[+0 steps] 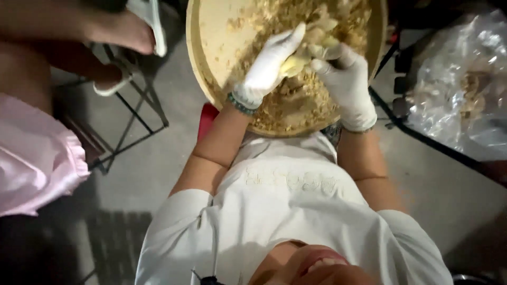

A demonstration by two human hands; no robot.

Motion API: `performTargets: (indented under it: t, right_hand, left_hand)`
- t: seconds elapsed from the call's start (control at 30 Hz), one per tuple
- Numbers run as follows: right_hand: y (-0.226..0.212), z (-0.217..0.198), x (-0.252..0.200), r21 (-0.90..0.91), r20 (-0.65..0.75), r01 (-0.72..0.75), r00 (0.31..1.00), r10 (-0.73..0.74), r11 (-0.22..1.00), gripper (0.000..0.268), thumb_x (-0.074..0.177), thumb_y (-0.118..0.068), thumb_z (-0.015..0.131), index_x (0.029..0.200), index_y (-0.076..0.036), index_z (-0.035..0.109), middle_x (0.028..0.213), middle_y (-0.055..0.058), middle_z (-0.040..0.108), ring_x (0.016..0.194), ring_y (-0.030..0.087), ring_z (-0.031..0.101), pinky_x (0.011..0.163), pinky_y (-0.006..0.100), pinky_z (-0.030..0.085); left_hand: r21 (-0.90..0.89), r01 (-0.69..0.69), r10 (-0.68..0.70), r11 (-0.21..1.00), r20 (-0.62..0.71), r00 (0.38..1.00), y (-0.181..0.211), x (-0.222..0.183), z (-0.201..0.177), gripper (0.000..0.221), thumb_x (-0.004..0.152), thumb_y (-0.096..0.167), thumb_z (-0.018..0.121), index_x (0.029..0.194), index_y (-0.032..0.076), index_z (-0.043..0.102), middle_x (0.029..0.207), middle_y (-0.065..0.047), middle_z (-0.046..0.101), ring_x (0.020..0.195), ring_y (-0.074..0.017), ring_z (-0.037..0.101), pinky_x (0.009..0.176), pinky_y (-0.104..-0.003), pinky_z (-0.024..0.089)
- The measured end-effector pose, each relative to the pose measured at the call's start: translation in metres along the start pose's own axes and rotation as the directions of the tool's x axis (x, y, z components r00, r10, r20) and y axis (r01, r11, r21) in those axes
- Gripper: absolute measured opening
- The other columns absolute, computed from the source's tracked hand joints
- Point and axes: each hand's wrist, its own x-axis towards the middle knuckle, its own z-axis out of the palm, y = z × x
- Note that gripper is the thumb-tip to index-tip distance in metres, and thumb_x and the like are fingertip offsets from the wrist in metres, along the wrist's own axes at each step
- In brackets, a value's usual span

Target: A person wearing gloves is peeling ginger roots by hand over a large tray, removing skin and small nodules.

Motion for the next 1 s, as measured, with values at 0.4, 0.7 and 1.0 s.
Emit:
performTargets:
  t: [0.4,0.7,1.0]
  right_hand:
    - [-0.039,0.016,0.0,-0.201,-0.091,0.068,0.992,-0.088,0.977,0.034,0.112,0.004,0.049,0.147,0.002,0.052,0.146,0.02,0.058,0.142,0.031,0.052,0.127,0.04,0.038]
    - [-0.005,0.008,-0.013,-0.356,0.038,0.161,0.987,-0.158,0.92,0.042,0.112,-0.014,0.063,0.153,-0.016,0.054,0.137,0.011,0.068,0.113,0.021,0.064,0.105,0.034,0.048]
    - [0.001,0.014,-0.02,-0.195,-0.003,0.225,0.973,-0.23,0.955,0.04,0.107,-0.003,0.067,0.146,-0.009,0.058,0.141,0.019,0.065,0.132,0.029,0.063,0.118,0.035,0.046]
  left_hand:
    - [-0.131,-0.254,0.266,0.958,0.087,0.96,-0.026,0.026,-0.061,0.048,0.114,0.023,0.057,0.16,0.019,0.044,0.162,-0.019,0.052,0.125,-0.0323,0.067,0.094,-0.048,0.062]
    - [0.401,-0.291,0.348,0.869,-0.075,0.935,-0.026,0.016,-0.036,0.078,0.099,0.058,0.063,0.159,0.013,0.041,0.118,-0.007,0.079,0.067,-0.0132,0.059,0.056,-0.027,0.048]
    - [0.325,-0.596,0.588,0.734,0.134,0.798,-0.028,0.011,-0.01,0.044,0.121,0.037,0.043,0.154,0.01,0.051,0.133,-0.002,0.067,0.117,-0.0163,0.059,0.108,-0.036,0.049]
